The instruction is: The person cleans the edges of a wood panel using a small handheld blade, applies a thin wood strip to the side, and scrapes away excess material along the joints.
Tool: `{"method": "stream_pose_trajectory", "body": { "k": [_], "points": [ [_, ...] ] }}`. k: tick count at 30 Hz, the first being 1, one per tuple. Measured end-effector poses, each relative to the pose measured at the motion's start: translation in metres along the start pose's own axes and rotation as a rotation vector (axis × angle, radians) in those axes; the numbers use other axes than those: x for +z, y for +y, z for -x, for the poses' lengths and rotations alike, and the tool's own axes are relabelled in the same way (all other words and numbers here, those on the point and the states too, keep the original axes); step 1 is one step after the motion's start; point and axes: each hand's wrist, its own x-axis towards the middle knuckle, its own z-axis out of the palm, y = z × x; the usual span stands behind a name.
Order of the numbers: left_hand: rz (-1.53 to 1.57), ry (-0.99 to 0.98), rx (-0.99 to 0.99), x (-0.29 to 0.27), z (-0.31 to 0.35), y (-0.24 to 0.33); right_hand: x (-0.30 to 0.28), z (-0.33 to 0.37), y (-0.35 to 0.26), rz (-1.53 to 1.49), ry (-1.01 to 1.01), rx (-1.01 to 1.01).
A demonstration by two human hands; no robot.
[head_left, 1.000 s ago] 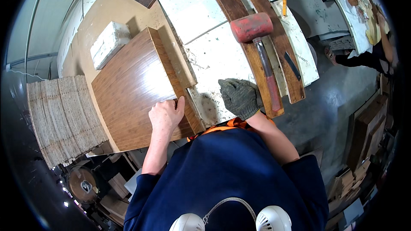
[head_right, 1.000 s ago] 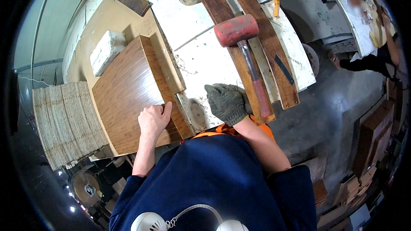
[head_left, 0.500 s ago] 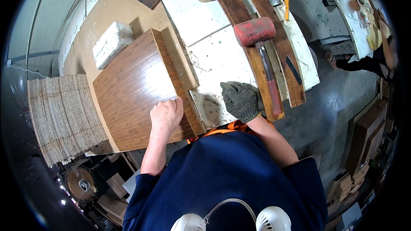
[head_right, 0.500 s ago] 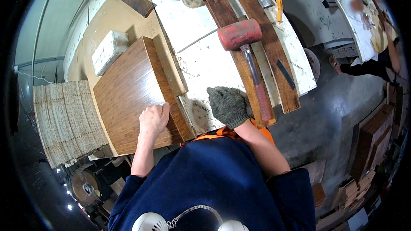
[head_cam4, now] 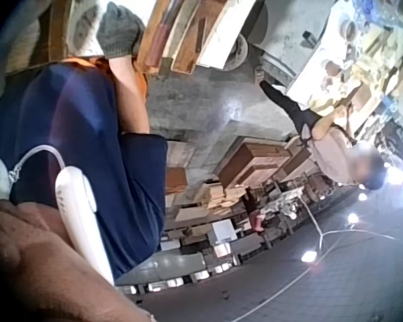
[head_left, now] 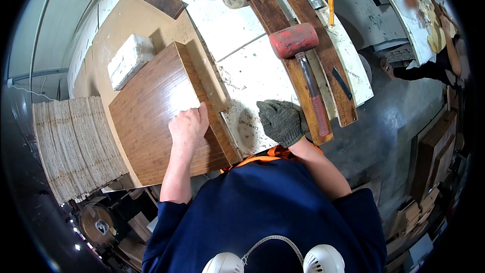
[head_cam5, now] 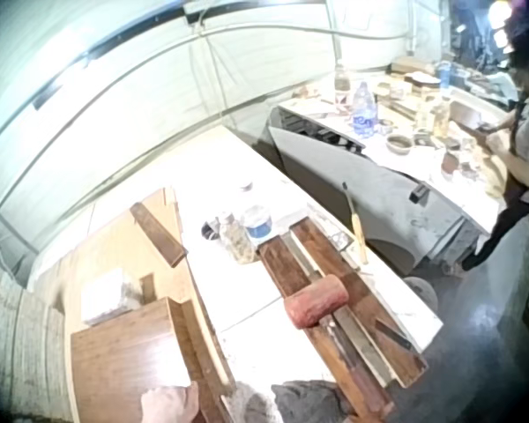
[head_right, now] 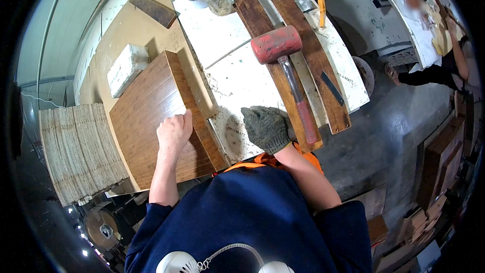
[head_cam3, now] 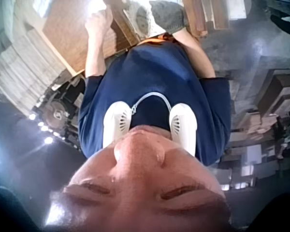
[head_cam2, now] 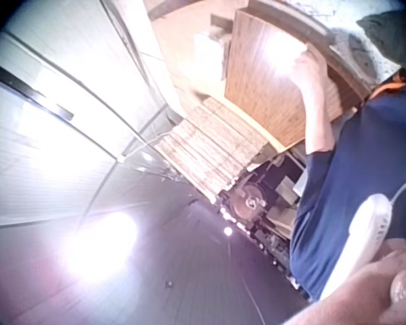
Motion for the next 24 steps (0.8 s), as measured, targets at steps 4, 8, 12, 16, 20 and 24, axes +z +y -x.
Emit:
{"method": "stream_pose_trajectory", "body": {
  "k": [4, 8, 12, 16, 20, 24],
  "points": [
    [0.010, 0.073, -0.008, -0.012, -0.011, 0.006, 0.002, 0.001, 0.001, 0.012, -0.016, 0.015],
    [-0.023, 0.123, 0.011, -0.004, -0.023, -0.007, 0.008, 0.004, 0.002, 0.027, -0.021, 0.026],
    [-0.038, 0.103, -0.051, -0.016, -0.042, -0.005, 0.010, 0.005, 0.004, 0.021, 0.005, 0.017],
    [-0.031, 0.032, -0.028, -0.027, -0.056, -0.003, 0.008, 0.003, 0.004, 0.023, 0.022, 0.003],
    [-0.026, 0.028, -0.014, -0.023, -0.070, -0.010, 0.000, -0.002, -0.003, 0.028, 0.014, 0.009],
    [-0.047, 0.022, -0.091, -0.047, -0.081, 0.011, 0.006, 0.002, 0.002, 0.025, 0.023, 0.013]
  ]
}}
